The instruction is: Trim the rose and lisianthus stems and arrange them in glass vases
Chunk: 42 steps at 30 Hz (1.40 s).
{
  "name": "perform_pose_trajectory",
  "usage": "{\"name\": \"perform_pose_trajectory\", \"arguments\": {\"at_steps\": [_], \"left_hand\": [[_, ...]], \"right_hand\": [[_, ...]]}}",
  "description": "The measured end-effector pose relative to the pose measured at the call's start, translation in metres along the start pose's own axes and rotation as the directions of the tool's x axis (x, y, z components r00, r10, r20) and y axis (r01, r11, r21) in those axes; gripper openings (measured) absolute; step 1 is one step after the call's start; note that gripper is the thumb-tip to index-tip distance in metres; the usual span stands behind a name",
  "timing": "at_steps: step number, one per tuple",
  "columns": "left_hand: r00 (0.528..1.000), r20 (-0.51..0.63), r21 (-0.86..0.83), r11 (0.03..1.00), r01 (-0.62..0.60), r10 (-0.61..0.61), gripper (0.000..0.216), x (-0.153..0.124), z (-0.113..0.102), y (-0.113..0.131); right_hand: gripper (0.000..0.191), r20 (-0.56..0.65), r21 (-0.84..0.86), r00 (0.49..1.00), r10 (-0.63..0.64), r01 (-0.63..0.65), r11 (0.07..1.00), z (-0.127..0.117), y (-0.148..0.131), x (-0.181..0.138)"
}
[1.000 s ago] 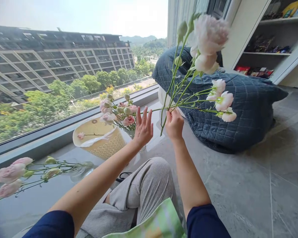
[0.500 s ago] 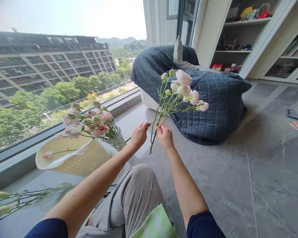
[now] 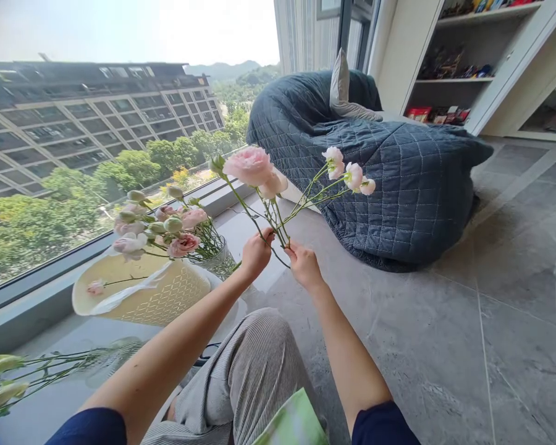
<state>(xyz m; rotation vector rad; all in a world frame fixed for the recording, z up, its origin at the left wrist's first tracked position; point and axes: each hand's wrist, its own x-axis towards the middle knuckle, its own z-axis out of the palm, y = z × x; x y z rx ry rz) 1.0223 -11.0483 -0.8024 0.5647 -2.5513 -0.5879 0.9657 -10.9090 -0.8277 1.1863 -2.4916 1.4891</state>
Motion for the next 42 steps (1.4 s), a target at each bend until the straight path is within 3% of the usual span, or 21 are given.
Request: {"name": "perform_pose_trajectory", "arguments": {"at_steps": [6, 15, 27, 37, 42], "left_hand": [[0.997, -0.048, -0.109, 0.993, 0.047, -0.053, 0.022, 0.006, 0.004, -0.007], [0.982, -0.162, -0.215, 0.975, 0.058, -0.094, 0.018, 0.017, 0.003, -0.012], [0.989, -0.094, -0.315, 0.946, 0.076, -0.111, 0.025, 0.013, 0.002, -0.016], [0.986, -0.103, -0.44, 0.895, 0.072, -0.13, 0.025, 0.018, 0.001, -0.013], [0.988, -0.094, -0.384, 0.92, 0.076, -0.121, 0.027, 0.02, 0.001, -0.013]], "right_hand": [[0.026, 0.065, -0.02, 0.998, -0.013, 0.015, 1.0, 0.001, 0.006, -0.011], [0.025, 0.08, -0.091, 0.993, 0.091, -0.084, 0.992, -0.007, 0.015, -0.029], [0.033, -0.024, -0.071, 0.994, 0.111, -0.112, 0.991, -0.001, 0.027, -0.037], [0.045, -0.052, 0.02, 0.986, 0.16, -0.159, 0.987, 0.01, 0.045, -0.045], [0.039, -0.12, 0.166, 0.988, 0.095, -0.075, 0.983, 0.009, 0.038, -0.041]]}}
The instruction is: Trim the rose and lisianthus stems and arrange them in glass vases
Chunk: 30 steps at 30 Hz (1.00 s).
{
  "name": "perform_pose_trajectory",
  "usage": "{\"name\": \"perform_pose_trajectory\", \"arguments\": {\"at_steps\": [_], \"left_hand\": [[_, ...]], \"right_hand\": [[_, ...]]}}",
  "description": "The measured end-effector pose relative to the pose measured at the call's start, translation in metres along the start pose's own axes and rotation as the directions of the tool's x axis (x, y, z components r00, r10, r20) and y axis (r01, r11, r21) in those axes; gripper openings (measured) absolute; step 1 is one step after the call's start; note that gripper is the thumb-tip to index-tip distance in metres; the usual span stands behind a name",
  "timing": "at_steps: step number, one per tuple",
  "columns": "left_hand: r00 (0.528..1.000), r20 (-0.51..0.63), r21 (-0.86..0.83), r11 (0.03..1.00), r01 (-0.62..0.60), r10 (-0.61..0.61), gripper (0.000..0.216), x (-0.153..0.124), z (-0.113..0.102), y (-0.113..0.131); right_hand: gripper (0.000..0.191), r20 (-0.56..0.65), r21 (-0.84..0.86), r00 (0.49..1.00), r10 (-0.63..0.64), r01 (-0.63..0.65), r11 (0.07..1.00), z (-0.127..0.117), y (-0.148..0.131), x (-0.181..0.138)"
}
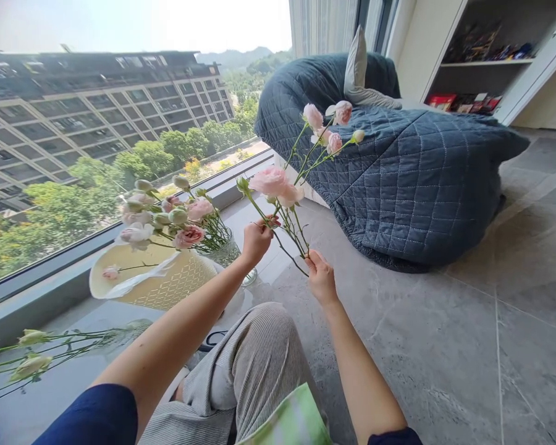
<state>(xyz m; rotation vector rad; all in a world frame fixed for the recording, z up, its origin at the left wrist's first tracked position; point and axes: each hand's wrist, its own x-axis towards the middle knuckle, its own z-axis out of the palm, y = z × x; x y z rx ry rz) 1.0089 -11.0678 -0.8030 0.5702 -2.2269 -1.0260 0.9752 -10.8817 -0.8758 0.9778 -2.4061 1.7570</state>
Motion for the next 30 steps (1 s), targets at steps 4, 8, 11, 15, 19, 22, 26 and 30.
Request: {"name": "perform_pose_trajectory", "arguments": {"at_steps": [4, 8, 11, 15, 19, 22, 26, 30], "left_hand": [[1.0, 0.001, 0.014, 1.0, -0.018, 0.018, 0.027, 0.001, -0.001, 0.0], [1.0, -0.017, -0.027, 1.0, -0.006, 0.005, 0.027, 0.001, -0.003, 0.003], [1.0, -0.026, -0.037, 0.999, -0.003, 0.002, 0.026, 0.002, -0.004, 0.005], [1.0, -0.007, -0.104, 0.995, 0.004, -0.005, 0.026, 0.0, -0.001, 0.008], [0.999, 0.013, -0.194, 0.98, 0.035, -0.033, 0.025, -0.005, 0.002, 0.009], [1.0, 0.021, -0.197, 0.98, 0.023, -0.019, 0.025, -0.009, 0.004, 0.008], [1.0, 0.0, -0.148, 0.989, -0.027, 0.028, 0.024, -0.012, 0.005, 0.008], [0.999, 0.002, -0.172, 0.984, -0.045, 0.046, 0.022, -0.013, 0.005, 0.013]], "right_hand": [[0.034, -0.009, 0.127, 1.0, -0.008, 0.009, 0.992, 0.001, -0.002, 0.001], [0.032, 0.026, 0.246, 0.998, 0.053, -0.058, 0.967, 0.004, 0.005, -0.002], [0.034, 0.027, 0.273, 0.994, 0.11, -0.114, 0.955, 0.01, 0.013, -0.007], [0.035, -0.004, 0.338, 0.976, 0.216, -0.202, 0.919, 0.023, 0.024, -0.016], [0.034, -0.069, 0.446, 0.954, 0.291, -0.232, 0.864, 0.034, 0.029, -0.02], [0.034, -0.106, 0.449, 0.936, 0.334, -0.255, 0.856, 0.04, 0.029, -0.021], [0.033, -0.16, 0.387, 0.92, 0.357, -0.274, 0.88, 0.047, 0.025, -0.02], [0.033, -0.163, 0.392, 0.915, 0.368, -0.283, 0.876, 0.053, 0.021, -0.023]]}}
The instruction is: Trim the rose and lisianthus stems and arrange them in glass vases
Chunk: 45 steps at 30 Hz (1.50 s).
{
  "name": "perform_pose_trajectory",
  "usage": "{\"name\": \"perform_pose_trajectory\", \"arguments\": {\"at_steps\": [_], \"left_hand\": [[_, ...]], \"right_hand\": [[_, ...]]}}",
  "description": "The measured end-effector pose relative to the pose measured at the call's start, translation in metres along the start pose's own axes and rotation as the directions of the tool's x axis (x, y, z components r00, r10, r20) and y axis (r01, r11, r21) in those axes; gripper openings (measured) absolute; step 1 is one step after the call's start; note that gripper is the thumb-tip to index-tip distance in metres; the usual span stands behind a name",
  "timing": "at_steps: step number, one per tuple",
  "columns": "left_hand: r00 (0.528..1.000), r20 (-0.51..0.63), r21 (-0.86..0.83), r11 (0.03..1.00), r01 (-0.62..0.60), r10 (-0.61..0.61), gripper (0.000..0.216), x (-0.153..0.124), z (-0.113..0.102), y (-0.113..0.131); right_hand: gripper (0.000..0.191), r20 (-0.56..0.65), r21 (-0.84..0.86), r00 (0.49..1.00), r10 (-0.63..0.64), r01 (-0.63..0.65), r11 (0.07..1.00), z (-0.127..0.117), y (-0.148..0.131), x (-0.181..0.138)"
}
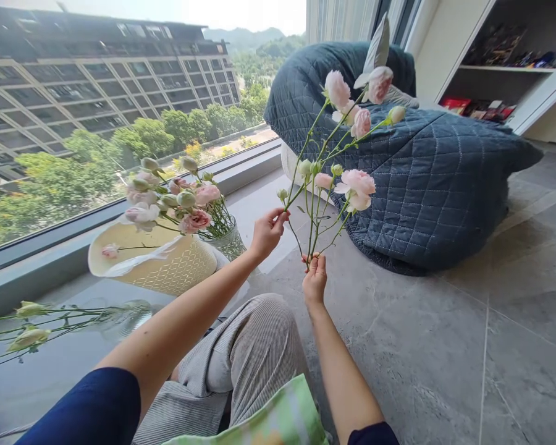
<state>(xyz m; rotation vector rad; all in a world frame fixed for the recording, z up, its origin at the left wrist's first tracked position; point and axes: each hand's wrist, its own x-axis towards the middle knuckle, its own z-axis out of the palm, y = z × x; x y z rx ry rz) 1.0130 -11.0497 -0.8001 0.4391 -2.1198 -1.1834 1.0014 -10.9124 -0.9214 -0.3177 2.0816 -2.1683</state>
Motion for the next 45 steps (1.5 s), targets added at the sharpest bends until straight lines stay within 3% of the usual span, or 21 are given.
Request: {"name": "perform_pose_trajectory", "arguments": {"at_steps": [7, 11, 15, 20, 25, 30, 36, 45], "left_hand": [[0.997, -0.065, -0.054, 0.998, 0.041, -0.045, 0.023, 0.003, -0.006, 0.004], [0.989, -0.105, -0.024, 0.994, 0.103, -0.105, 0.027, 0.0, -0.01, -0.014], [0.983, -0.062, 0.069, 0.981, 0.179, -0.175, 0.03, -0.016, -0.008, -0.058], [0.936, 0.151, 0.26, 0.926, 0.273, -0.318, 0.028, -0.046, -0.004, -0.136], [0.893, 0.244, 0.312, 0.903, 0.296, -0.377, 0.016, -0.065, -0.005, -0.193], [0.868, 0.234, 0.362, 0.868, 0.34, -0.438, 0.019, -0.081, -0.005, -0.222], [0.84, 0.241, 0.4, 0.838, 0.37, -0.486, 0.023, -0.091, -0.001, -0.236], [0.75, 0.346, 0.418, 0.808, 0.414, -0.564, 0.053, -0.097, 0.005, -0.235]], "right_hand": [[0.032, -0.043, 0.002, 0.998, 0.038, -0.038, 0.999, -0.009, 0.01, -0.006], [0.032, -0.076, 0.014, 0.995, 0.061, -0.06, 0.998, -0.03, 0.02, -0.013], [0.034, -0.112, 0.078, 0.992, 0.055, -0.046, 0.996, -0.052, 0.015, -0.023], [0.033, -0.012, 0.149, 1.0, 0.007, -0.006, 0.989, -0.059, -0.011, -0.025], [0.028, 0.186, 0.156, 0.981, -0.052, 0.023, 0.987, -0.039, -0.03, -0.011], [0.025, 0.376, 0.205, 0.923, -0.077, -0.002, 0.979, -0.008, -0.049, 0.004], [0.023, 0.563, 0.266, 0.82, -0.103, -0.062, 0.962, 0.027, -0.076, 0.013], [0.023, 0.638, 0.289, 0.754, -0.159, -0.043, 0.956, 0.047, -0.094, 0.009]]}}
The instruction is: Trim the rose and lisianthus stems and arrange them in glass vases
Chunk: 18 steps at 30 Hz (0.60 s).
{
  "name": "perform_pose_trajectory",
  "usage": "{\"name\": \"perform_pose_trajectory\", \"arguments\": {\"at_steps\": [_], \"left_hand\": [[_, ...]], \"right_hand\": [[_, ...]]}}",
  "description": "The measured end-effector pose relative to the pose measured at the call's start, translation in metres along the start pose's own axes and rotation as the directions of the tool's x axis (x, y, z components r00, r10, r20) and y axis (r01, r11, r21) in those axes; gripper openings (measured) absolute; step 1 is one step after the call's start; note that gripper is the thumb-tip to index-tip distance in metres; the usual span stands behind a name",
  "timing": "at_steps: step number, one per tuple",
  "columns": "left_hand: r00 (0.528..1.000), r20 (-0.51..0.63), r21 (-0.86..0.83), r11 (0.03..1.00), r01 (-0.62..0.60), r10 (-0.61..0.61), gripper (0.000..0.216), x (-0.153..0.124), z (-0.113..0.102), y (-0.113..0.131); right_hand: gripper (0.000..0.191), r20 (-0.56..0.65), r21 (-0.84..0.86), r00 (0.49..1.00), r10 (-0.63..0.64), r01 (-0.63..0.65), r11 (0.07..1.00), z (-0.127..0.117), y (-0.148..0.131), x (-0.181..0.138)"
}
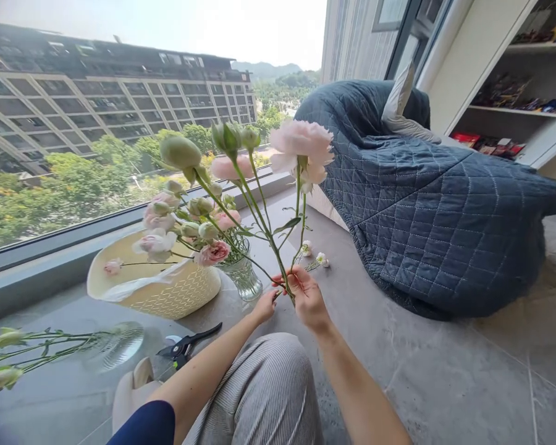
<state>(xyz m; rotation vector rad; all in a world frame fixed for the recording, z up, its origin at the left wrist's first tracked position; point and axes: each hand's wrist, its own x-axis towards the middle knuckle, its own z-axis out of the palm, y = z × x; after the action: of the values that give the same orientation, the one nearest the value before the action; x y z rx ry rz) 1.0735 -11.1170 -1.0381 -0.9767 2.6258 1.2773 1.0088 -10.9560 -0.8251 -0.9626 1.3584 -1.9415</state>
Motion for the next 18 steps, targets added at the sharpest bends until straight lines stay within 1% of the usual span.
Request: {"name": "perform_pose_trajectory", "arguments": {"at_steps": [2, 4, 6, 8, 10, 12, 14, 15, 17, 18], "left_hand": [[0.999, 0.049, -0.018, 1.0, 0.006, -0.005, 0.063, -0.004, -0.001, 0.004], [0.996, 0.093, -0.047, 0.999, 0.001, 0.003, 0.066, -0.011, -0.006, 0.011], [0.993, 0.119, -0.087, 0.996, -0.017, 0.028, 0.062, -0.022, -0.016, 0.022], [0.989, 0.129, -0.137, 0.989, -0.053, 0.071, 0.052, -0.039, -0.033, 0.035], [0.982, 0.131, -0.194, 0.975, -0.107, 0.134, 0.038, -0.066, -0.057, 0.049], [0.968, 0.139, -0.285, 0.944, -0.165, 0.211, 0.028, -0.103, -0.089, 0.059], [0.924, 0.18, -0.519, 0.831, -0.201, 0.336, 0.035, -0.146, -0.126, 0.064], [0.919, 0.171, -0.586, 0.786, -0.196, 0.356, 0.037, -0.17, -0.146, 0.065], [0.924, 0.131, -0.671, 0.719, -0.184, 0.359, 0.043, -0.216, -0.183, 0.06], [0.927, 0.068, -0.722, 0.66, -0.209, 0.368, 0.05, -0.237, -0.2, 0.056]], "right_hand": [[0.022, 0.011, 0.018, 1.0, -0.001, 0.0, 1.0, 0.003, -0.002, -0.001], [0.021, 0.029, 0.04, 1.0, 0.003, -0.004, 0.999, 0.008, -0.006, -0.002], [0.022, 0.058, 0.056, 0.998, 0.003, -0.007, 0.998, 0.016, -0.011, -0.003], [0.024, 0.092, 0.067, 0.996, -0.001, -0.005, 0.998, 0.027, -0.019, -0.004], [0.026, 0.132, 0.078, 0.991, 0.001, -0.011, 0.997, 0.042, -0.027, -0.005], [0.028, 0.188, 0.094, 0.982, 0.009, -0.027, 0.995, 0.061, -0.033, -0.007], [0.028, 0.264, 0.117, 0.964, 0.014, -0.047, 0.992, 0.083, -0.036, -0.011], [0.029, 0.308, 0.127, 0.951, 0.015, -0.056, 0.99, 0.095, -0.036, -0.014], [0.03, 0.391, 0.136, 0.921, 0.007, -0.066, 0.988, 0.122, -0.034, -0.019], [0.03, 0.428, 0.138, 0.904, 0.002, -0.067, 0.988, 0.136, -0.032, -0.023]]}}
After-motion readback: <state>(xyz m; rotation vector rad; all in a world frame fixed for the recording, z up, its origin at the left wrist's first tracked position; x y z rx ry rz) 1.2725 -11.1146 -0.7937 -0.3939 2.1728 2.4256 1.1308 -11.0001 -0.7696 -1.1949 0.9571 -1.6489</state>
